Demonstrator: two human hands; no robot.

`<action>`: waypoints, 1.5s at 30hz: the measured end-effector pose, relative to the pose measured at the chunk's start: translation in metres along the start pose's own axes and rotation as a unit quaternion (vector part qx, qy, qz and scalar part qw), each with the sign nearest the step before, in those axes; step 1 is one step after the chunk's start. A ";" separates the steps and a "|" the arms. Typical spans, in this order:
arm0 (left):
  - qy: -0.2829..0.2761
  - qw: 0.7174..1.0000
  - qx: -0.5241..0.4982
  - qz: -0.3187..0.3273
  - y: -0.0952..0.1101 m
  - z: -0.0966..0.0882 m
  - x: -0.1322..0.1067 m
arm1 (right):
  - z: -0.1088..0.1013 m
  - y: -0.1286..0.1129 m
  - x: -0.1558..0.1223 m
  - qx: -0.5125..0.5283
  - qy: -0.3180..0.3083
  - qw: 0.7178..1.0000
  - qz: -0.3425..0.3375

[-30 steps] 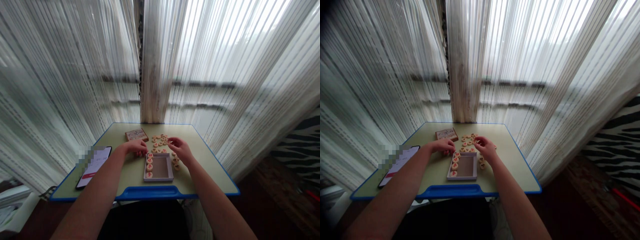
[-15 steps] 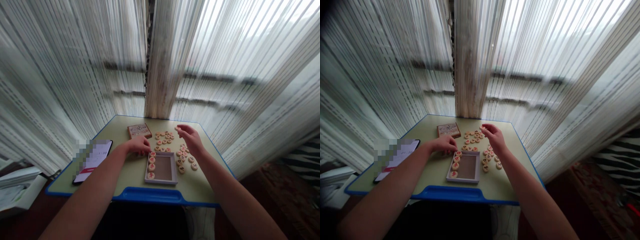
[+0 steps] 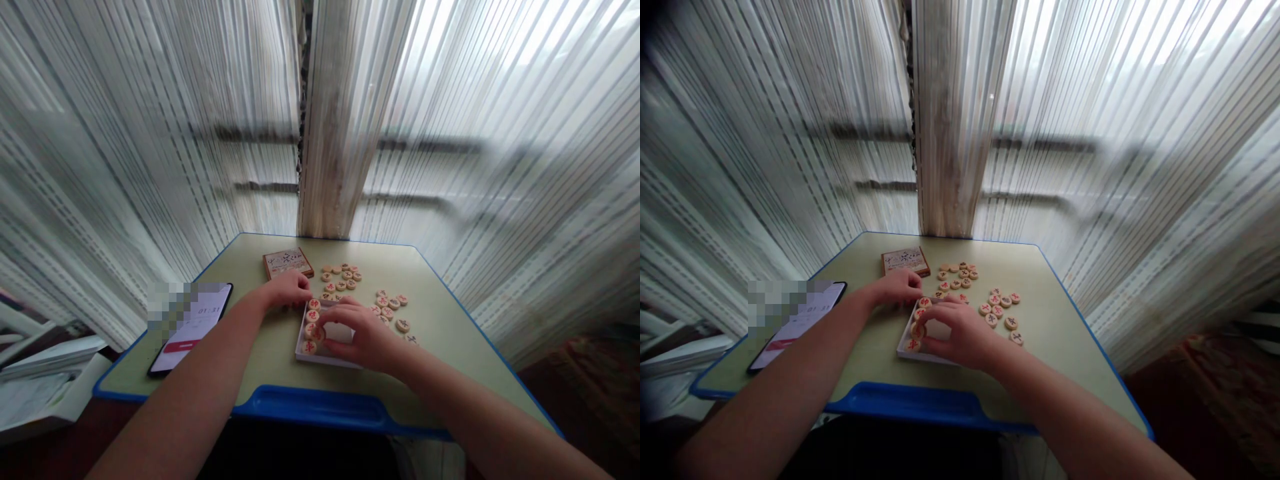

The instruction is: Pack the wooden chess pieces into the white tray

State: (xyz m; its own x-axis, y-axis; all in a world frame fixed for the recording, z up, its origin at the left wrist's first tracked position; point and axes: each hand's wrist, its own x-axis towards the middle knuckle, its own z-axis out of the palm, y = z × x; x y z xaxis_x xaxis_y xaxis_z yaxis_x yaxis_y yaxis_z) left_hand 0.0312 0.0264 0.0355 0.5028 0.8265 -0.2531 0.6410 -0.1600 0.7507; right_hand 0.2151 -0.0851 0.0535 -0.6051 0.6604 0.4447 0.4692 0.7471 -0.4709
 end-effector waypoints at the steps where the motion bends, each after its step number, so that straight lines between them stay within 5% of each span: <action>1: -0.002 1.000 0.004 0.002 0.000 0.000 0.001 | 0.002 0.000 0.000 0.000 -0.007 1.000 0.003; 9: -0.027 1.000 -0.001 0.015 -0.005 0.000 0.004 | 0.006 -0.002 0.000 0.006 -0.065 0.998 -0.024; 34: -0.049 0.999 -0.007 0.015 -0.003 -0.003 0.004 | -0.004 0.001 -0.001 0.025 -0.121 0.992 0.029; 38: -0.049 0.999 -0.003 0.009 -0.003 -0.004 0.004 | -0.008 0.001 -0.002 -0.012 -0.121 0.989 0.078; 45: -0.047 0.999 -0.017 0.007 -0.004 -0.003 0.005 | -0.007 0.002 -0.004 -0.034 -0.197 0.976 0.090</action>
State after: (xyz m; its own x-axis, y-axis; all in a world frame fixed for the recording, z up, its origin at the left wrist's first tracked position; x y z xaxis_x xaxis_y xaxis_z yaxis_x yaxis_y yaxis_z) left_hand 0.0292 0.0325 0.0326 0.5652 0.7692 -0.2979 0.6138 -0.1509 0.7749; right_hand 0.2232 -0.0859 0.0563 -0.7022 0.7115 0.0261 0.6246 0.6332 -0.4571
